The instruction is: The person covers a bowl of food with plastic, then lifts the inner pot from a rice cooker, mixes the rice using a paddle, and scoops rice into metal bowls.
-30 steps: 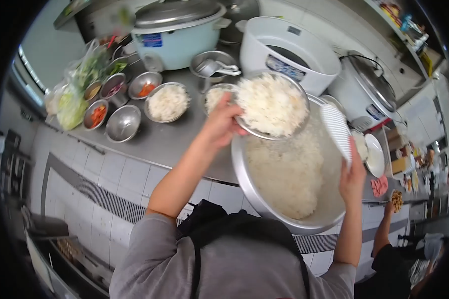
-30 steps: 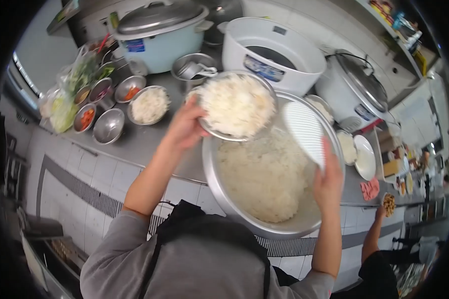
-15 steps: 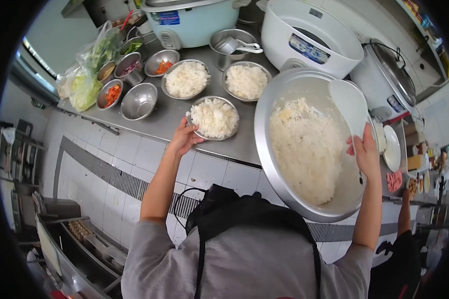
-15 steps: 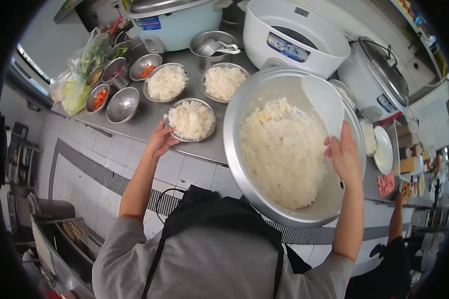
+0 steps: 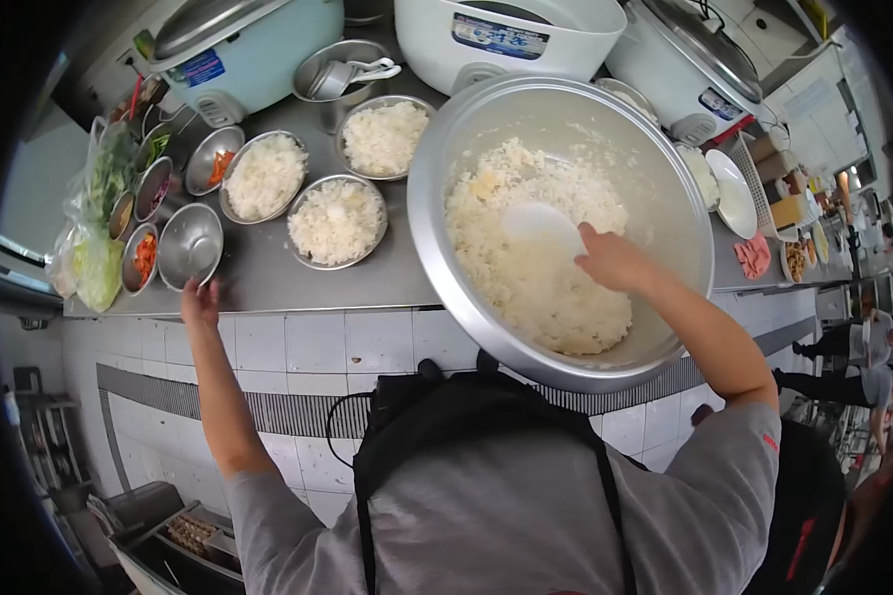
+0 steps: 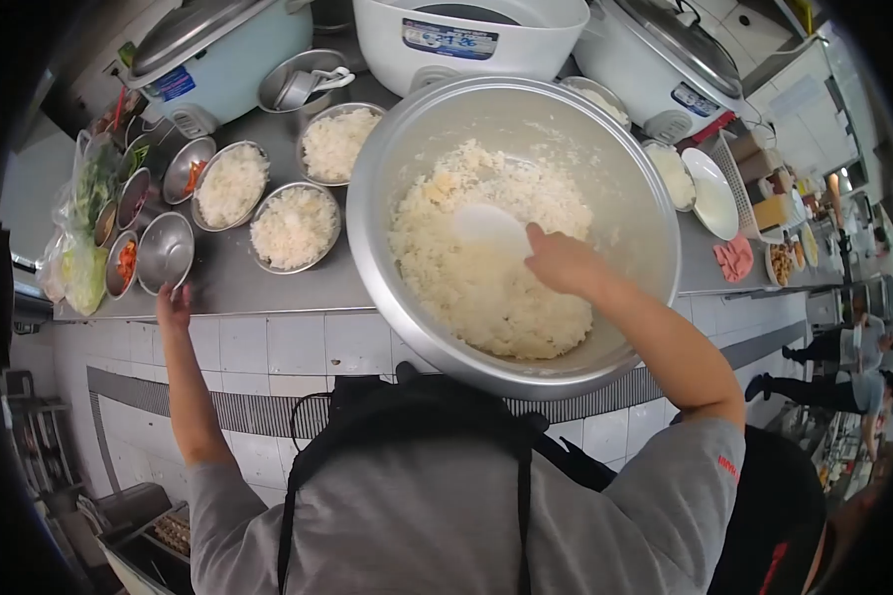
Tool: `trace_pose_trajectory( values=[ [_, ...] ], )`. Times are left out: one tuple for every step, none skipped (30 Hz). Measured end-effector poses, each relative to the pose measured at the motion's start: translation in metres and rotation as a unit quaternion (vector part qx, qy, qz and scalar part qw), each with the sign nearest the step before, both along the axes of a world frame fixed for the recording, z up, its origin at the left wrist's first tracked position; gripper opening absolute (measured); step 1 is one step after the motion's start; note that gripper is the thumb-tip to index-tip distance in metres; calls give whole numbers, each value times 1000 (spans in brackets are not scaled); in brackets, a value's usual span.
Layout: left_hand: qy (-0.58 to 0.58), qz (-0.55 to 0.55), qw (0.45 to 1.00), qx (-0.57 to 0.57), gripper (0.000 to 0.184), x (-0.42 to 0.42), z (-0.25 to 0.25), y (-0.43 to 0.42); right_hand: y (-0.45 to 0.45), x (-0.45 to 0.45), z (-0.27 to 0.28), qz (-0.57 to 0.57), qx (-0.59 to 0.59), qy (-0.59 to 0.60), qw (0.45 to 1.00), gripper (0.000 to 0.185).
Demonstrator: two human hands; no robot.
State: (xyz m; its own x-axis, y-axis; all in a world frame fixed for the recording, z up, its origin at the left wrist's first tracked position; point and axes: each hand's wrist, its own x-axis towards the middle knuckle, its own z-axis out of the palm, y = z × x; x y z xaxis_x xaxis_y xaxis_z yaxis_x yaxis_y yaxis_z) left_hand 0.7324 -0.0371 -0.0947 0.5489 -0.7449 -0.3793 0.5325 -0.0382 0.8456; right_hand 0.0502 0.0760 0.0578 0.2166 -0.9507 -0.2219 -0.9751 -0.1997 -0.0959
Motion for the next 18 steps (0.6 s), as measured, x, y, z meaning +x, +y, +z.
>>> trace_pose_trajectory(
  values=[
    [23,10,999,-26,31,3,1,1,4,-2,7,-6,2,0,1000,43],
    [4,37,999,-36,26,5,1,6,10,-8,19,39,-28,-8,999,42],
    [-14,63,997,-48,22,-3,17,16,14,-13,35,83,-60,-16,995,41],
    [-21,37,995,-88,20,-11,31,28,11,-18,54,73,-62,-15,995,41],
    [-51,55,994,-84,18,-14,41,34,3,-26,74,-110,20,-3,994,40],
    [-44,34,993,-104,16,-33,67,42,-5,-36,86,-286,101,10,953,39],
    [-52,31,989,-135,15,-68,96,49,-4,-73,63,-291,101,15,951,39],
    [-59,31,984,-165,13,-111,123,56,0,-129,21,-70,140,107,982,38],
    [-62,-28,979,-193,13,-153,141,56,-2,-158,2,157,171,193,953,36],
    [-69,-87,969,-219,13,-198,160,56,1,-133,17,159,172,196,952,36],
    [-23,-125,970,-209,13,-255,182,60,12,-74,47,-75,209,90,971,36],
    [20,-191,956,-223,14,-305,191,60,18,-33,69,-305,232,-22,923,35],
    [132,-276,921,-243,16,-354,198,63,21,-21,80,-305,237,-21,922,35],
    [136,-315,914,-218,20,-401,211,56,23,-13,88,-260,280,-75,921,34],
    [162,-329,912,-183,20,-436,213,56,24,-11,91,-215,322,-129,913,33],
    [193,-374,891,-170,18,-456,213,56,25,-11,87,-218,325,-130,911,33],
    [222,-420,866,-159,16,-467,214,52,25,-13,81,-213,338,-134,907,33],
    [223,-422,865,-155,16,-469,215,49,25,-15,75,-205,356,-138,901,34]
  ],
)
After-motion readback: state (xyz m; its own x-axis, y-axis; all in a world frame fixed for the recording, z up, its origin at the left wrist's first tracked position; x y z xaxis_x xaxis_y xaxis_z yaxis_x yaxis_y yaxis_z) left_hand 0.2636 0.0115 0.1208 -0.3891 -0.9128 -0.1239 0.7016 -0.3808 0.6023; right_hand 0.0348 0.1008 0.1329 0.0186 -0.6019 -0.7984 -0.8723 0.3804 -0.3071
